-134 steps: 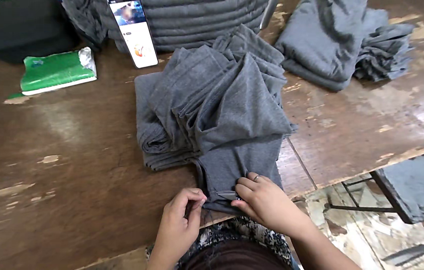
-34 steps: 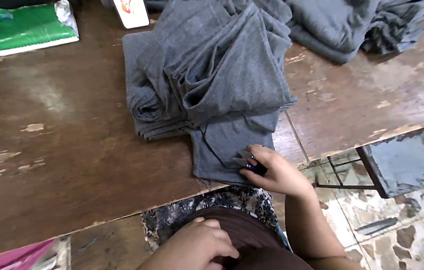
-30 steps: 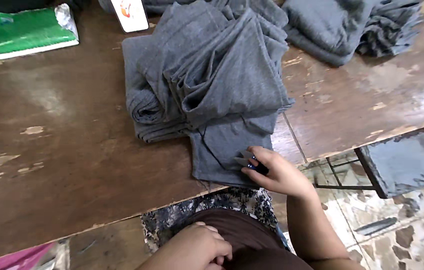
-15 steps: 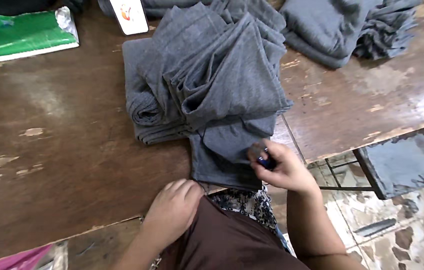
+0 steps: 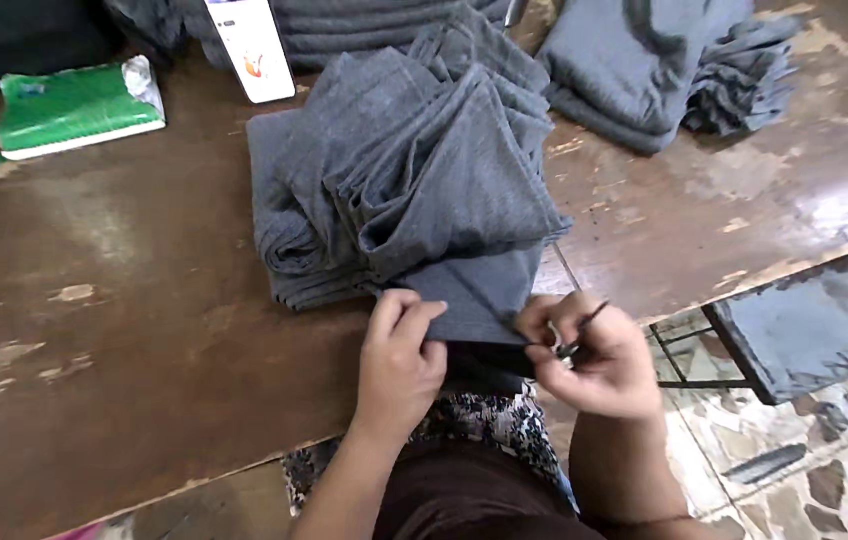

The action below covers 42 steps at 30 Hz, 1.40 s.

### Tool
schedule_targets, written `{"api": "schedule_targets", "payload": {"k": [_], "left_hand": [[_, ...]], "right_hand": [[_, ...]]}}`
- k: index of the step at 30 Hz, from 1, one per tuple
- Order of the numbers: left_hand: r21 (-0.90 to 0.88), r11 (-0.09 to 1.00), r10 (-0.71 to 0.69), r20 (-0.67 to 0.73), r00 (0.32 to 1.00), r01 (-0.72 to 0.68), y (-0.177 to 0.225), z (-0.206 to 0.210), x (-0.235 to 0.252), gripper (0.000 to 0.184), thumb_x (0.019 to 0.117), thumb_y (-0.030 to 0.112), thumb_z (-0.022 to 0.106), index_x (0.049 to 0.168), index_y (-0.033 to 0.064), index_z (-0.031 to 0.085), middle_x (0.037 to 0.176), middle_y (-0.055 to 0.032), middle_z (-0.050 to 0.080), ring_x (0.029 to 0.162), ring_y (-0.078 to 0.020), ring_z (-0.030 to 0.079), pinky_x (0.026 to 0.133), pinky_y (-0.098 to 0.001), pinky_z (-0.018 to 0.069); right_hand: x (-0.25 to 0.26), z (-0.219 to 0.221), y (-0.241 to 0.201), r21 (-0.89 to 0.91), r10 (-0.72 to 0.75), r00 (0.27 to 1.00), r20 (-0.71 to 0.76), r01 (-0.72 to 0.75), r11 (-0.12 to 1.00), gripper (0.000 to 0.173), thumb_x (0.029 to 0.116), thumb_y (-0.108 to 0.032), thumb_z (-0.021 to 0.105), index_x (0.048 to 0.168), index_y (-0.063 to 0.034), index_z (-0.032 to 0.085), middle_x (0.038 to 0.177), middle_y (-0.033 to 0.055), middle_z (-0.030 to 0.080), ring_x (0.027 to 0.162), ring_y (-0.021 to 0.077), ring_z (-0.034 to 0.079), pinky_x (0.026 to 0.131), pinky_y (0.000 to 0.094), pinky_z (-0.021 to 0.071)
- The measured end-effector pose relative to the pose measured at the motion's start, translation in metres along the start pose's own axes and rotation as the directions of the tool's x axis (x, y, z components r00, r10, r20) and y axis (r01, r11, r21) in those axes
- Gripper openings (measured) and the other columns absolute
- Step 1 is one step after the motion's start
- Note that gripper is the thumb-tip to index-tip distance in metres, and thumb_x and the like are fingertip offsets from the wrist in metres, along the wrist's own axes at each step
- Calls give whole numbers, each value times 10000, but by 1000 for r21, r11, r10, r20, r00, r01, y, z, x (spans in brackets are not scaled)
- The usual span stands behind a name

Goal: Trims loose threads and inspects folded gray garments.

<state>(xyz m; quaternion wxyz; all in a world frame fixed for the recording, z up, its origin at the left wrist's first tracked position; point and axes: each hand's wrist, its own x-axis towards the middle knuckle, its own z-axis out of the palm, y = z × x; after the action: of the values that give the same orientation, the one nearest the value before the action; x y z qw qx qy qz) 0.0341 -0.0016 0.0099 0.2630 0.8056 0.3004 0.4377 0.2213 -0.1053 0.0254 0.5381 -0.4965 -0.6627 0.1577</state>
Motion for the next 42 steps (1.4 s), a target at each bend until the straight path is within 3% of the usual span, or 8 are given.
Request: {"api": "schedule_targets", "payload": {"k": [8,13,17,19,27,34,39,42], "left_hand": [[-265,919,-265,133,955,292,-12,-1,-14,183,962,59,647,1077,-46,743,1053,-112,746,956,-53,716,859,-192,588],[-779,304,-534,338,775,549,-14,-8,-13,464,982,-42,523,1438,-36,437,1138,-89,720,1013,-154,711,904,-347,593],[-893,153,-491,304,816,424,-19,-7,-27,301,979,68,644,1280,67,621,1121,-52,741,1008,-145,720,902,-333,595],[-901,172,-426,297,854,399,-23,-7,-30,308,988,159,656,1287,86,647,1167,-55,735,1067,-145,706,946,-340,576],[-836,498,-201,148,968,231,-24,-1,-43,483,949,-9,641,1407,103,537,1244,27,701,1123,-104,677,995,-310,558],[-714,674,-254,17,967,190,-20,10,-45,330,841,-24,765,1135,125,772,1140,50,695,1035,-29,661,907,-213,578],[-671,719,-269,-26,963,183,-18,8,-43,162,902,33,738,1027,116,797,1074,40,710,979,-11,661,856,-176,570],[-715,661,-308,16,951,226,-19,4,-41,135,947,57,699,1038,116,779,1077,39,725,988,-30,678,866,-198,581]], "right_hand": [[27,30,22,-344,-15,963,-271,-82,935,91,869,-49,617,843,-27,532,941,102,598,777,98,584,648,210,509],[-1,74,38,-191,176,984,-14,-176,966,156,844,-80,665,956,27,645,1018,161,659,879,168,628,779,272,541],[-4,70,34,-126,-3,1000,-14,1,992,208,884,-94,702,990,-1,549,1185,183,614,1080,131,614,926,200,513],[1,70,28,-178,-120,993,10,119,977,172,929,-73,685,964,-42,519,1267,182,605,1204,196,599,1033,279,500],[12,70,19,-267,-305,949,75,314,911,150,970,34,566,876,-82,580,1052,101,715,1023,227,644,947,312,515],[4,76,3,-191,-296,955,12,293,937,139,946,48,602,860,-50,553,915,118,648,958,224,640,921,287,535],[1,80,-5,-87,-316,948,21,317,944,145,949,44,578,856,-62,542,948,126,649,967,230,638,923,301,530],[-8,80,0,-98,-139,990,-34,135,986,90,923,-26,611,893,-66,535,1024,116,605,989,155,611,901,225,521]]}}
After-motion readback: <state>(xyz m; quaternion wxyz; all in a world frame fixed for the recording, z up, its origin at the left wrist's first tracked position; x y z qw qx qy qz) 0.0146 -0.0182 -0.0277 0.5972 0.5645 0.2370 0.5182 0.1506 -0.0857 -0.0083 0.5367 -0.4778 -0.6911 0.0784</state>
